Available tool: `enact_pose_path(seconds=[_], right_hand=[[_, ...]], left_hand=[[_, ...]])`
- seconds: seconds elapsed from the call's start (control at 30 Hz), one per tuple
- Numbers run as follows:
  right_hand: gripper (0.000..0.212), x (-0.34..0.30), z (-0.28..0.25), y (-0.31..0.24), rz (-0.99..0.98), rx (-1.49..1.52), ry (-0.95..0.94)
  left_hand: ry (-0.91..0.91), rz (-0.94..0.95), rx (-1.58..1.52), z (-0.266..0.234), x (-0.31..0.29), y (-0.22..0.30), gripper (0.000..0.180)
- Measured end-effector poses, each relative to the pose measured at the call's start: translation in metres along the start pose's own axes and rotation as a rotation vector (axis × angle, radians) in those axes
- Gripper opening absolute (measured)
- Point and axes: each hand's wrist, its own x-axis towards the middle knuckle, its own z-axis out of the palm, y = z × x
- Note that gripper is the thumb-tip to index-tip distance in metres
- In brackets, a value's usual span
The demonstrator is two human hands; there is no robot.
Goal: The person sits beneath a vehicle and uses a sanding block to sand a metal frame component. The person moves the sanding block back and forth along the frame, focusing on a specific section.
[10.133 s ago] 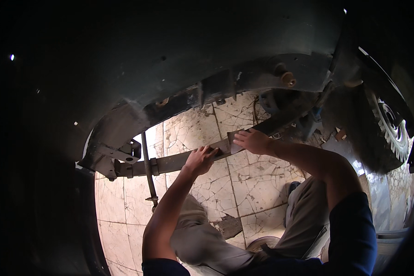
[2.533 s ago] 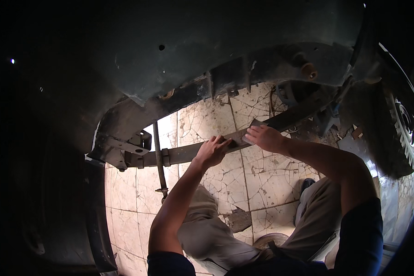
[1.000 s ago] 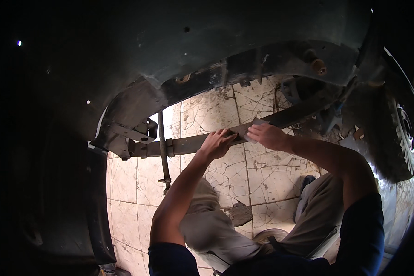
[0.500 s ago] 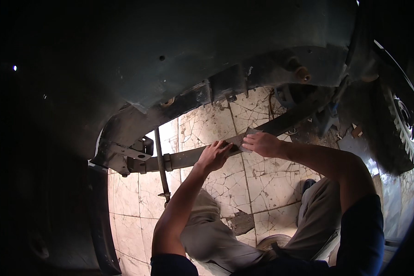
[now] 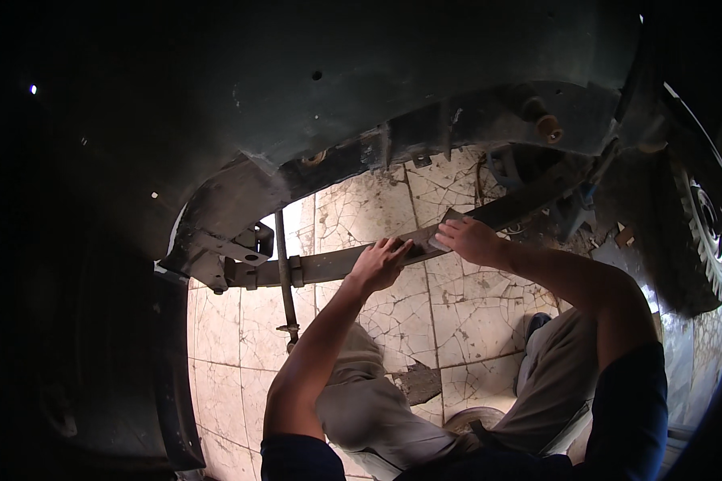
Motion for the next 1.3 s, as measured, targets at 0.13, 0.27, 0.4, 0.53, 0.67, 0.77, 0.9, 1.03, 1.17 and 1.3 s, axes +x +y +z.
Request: enact_pose_path(seconds=[0.13, 0.27, 0.4, 0.53, 0.67, 0.77, 0.9, 1.03, 1.17, 1.3], right_hand=[[0.039, 0.003, 0.006, 0.001, 0.076, -0.093, -0.010], [0.028, 0.007, 0.006, -0.007, -0.001, -0.030, 0.108], [0.019, 0.008, 0.007, 0.016, 0.006, 0.032, 0.103], [0.022, 0.004, 0.014, 0.022, 0.180, -0.074, -0.080], [0.024, 0.009, 0.007, 0.001, -0.011, 0.023, 0.140], [0.025, 0.012, 0.006, -0.005, -0.070, 0.043, 0.195], [0.027, 0.010, 0.009, 0.010, 0.072, -0.022, 0.097], [0.027, 0.014, 0.011, 0.002, 0.091, -0.109, 0.027], [0.023, 0.021, 0.009, -0.013, -0.065, 0.021, 0.179], [0.023, 0.014, 0.007, 0.003, -0.035, -0.019, 0.113]], left_hand=[[0.006, 0.006, -0.016, 0.000, 0.000, -0.002, 0.059], [0.003, 0.003, -0.054, 0.000, 0.002, -0.003, 0.057], [-0.015, -0.020, -0.029, -0.003, 0.001, 0.000, 0.057], [0.023, 0.009, -0.045, 0.005, 0.001, -0.004, 0.056], [0.048, 0.032, -0.029, 0.011, 0.001, -0.009, 0.056], [0.032, 0.016, -0.036, 0.007, 0.002, -0.006, 0.056], [0.000, -0.002, -0.036, 0.000, 0.002, -0.001, 0.056], [-0.027, -0.016, -0.046, -0.004, 0.002, 0.001, 0.056], [-0.027, -0.027, -0.062, -0.004, 0.001, 0.001, 0.056], [-0.014, -0.019, -0.057, -0.002, 0.001, -0.001, 0.056]])
